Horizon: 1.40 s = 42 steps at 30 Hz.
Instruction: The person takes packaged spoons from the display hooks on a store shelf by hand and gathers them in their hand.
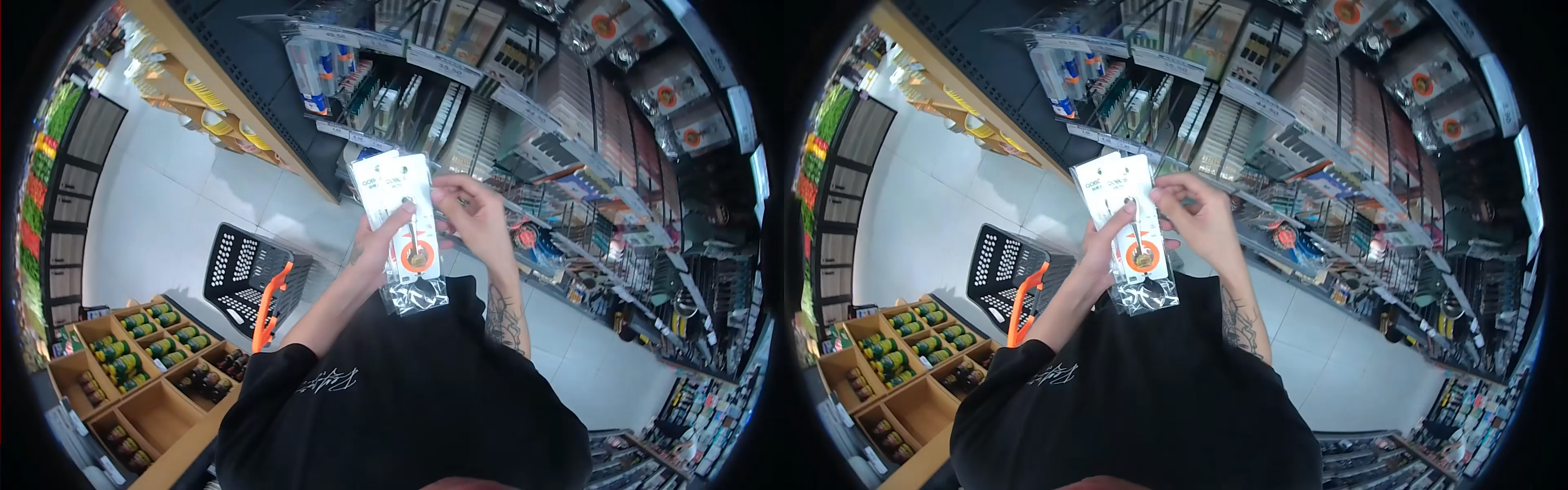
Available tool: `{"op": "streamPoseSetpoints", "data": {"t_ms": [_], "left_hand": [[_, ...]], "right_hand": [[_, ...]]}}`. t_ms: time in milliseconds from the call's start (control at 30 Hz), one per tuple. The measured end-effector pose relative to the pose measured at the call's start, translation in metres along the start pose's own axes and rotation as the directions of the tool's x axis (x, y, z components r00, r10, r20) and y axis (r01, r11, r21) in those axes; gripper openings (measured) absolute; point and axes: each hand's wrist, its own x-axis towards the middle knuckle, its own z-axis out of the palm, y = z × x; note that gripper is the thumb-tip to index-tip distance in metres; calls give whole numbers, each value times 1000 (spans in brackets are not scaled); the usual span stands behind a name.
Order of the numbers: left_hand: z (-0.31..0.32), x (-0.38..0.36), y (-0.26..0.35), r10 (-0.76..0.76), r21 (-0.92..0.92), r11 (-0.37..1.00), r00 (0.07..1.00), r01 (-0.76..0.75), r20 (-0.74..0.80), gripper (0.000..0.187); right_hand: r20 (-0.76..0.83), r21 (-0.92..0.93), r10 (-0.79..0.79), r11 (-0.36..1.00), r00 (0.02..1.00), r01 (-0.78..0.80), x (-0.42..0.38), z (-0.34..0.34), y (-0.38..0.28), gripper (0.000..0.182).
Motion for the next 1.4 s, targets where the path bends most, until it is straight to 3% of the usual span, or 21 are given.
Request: {"op": "streamPoseSetpoints", "data": {"t_ms": [67,100,167,233,467,733,933,1133,1267,1400], "left_hand": [[0,2,-11,33,132,991,997,-23,-72,38],[0,2,-15,92,250,967,987,-56,-135,37],[-4,3,-17,36,273,962,993,-3,-113,36],[-10,5,-22,65,321,947,989,-20,-130,36],[-10,6,-23,44,251,968,990,-9,-132,37],[-2,3,-23,173,320,938,981,-136,-90,39],[-20,-8,-27,246,462,859,969,-222,9,35],[-25,-15,-23,241,529,819,970,-222,33,31],[-26,-17,-23,243,501,837,970,-221,22,32],[-29,-14,-25,345,474,826,939,-306,5,33]], "right_hand": [[-4,115,35,993,999,-35,-7,4,13,16],[-25,85,74,994,997,-72,-11,4,15,14],[-54,60,119,991,991,-116,-15,1,20,12],[-61,123,-22,992,998,29,-14,-3,28,14],[-56,180,64,982,996,-53,-23,-8,33,13],[-70,185,4,983,998,9,-30,-8,39,11],[-57,207,65,977,996,-52,-46,-2,36,13],[-6,182,66,981,998,-64,-50,0,38,14],[23,140,53,989,998,-56,-53,0,43,14],[-59,153,49,987,997,-39,-66,11,51,8]]}}
